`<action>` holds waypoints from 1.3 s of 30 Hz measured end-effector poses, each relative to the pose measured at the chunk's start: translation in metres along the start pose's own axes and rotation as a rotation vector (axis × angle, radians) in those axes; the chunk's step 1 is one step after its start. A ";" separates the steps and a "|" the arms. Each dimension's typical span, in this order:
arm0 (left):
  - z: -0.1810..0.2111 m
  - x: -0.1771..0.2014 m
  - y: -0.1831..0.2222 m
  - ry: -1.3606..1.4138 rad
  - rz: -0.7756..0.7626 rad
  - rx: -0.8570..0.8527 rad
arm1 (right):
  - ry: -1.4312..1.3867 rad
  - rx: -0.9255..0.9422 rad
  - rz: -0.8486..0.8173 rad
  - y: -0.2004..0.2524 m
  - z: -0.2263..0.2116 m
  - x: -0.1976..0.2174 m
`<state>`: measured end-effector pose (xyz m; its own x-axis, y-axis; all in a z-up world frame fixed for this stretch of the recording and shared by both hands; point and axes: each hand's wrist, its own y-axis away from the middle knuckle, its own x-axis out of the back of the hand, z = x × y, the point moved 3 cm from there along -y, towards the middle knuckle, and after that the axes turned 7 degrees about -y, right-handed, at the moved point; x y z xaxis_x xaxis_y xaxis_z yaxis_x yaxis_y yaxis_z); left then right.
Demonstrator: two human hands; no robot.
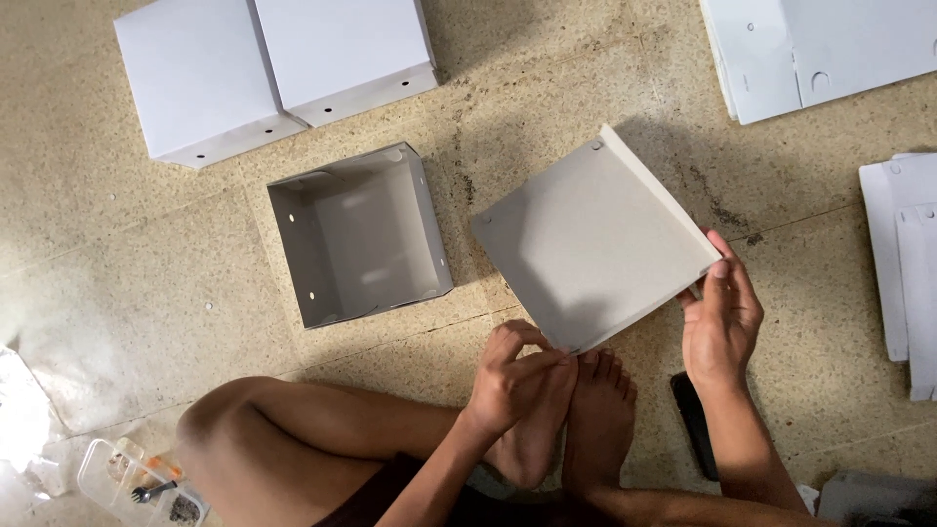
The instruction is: Folding and assembling cardboard sheets into boxes and lids on the floor.
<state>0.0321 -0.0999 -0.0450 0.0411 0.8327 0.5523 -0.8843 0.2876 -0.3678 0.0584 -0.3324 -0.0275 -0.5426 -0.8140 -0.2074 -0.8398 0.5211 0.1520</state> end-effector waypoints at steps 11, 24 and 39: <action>0.006 -0.026 -0.025 -0.049 -0.150 0.009 | 0.138 -0.138 -0.337 0.043 0.019 -0.011; 0.020 -0.021 -0.044 0.017 -0.137 0.111 | 0.040 -0.248 -0.308 0.047 0.004 -0.014; 0.014 -0.033 -0.037 0.157 -0.064 0.313 | 0.026 -0.257 -0.243 0.047 0.018 -0.011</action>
<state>0.0572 -0.1448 -0.0393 0.1510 0.8873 0.4359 -0.9763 0.2030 -0.0751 0.0249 -0.2946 -0.0360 -0.3236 -0.9143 -0.2435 -0.9114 0.2321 0.3399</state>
